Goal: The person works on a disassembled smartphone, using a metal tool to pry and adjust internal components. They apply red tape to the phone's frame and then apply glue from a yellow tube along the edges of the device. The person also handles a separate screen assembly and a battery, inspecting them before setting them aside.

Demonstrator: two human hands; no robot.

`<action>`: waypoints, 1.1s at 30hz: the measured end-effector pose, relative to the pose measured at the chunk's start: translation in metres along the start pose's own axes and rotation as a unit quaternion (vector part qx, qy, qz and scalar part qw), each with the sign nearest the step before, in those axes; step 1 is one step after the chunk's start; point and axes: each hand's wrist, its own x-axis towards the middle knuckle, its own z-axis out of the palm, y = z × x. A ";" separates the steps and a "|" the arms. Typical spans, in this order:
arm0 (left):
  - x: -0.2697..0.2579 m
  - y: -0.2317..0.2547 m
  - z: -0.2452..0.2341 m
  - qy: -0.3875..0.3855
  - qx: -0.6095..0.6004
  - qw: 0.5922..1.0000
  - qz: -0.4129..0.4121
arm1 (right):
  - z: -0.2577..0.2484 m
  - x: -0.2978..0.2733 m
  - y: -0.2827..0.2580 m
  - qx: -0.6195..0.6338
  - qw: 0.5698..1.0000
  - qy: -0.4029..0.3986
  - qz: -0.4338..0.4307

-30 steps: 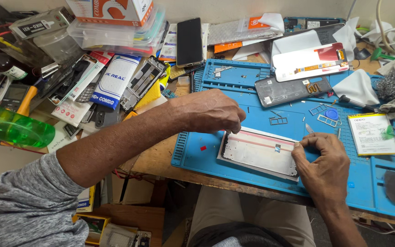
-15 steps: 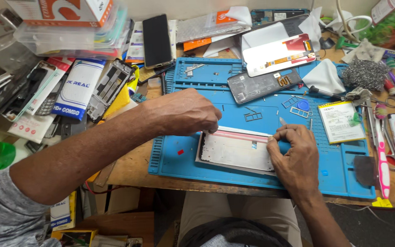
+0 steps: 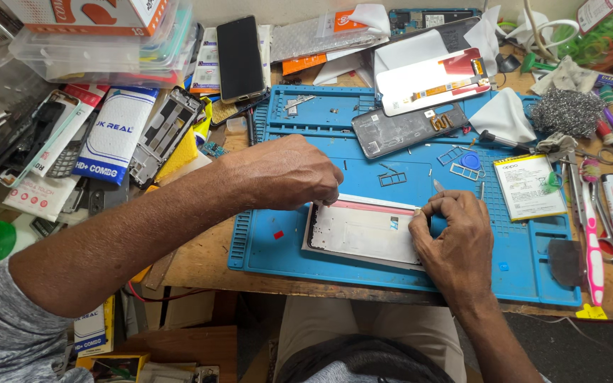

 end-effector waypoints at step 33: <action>0.006 -0.007 0.018 0.025 0.021 0.999 0.013 | 0.002 -0.002 0.003 -0.035 0.999 -0.013 -0.008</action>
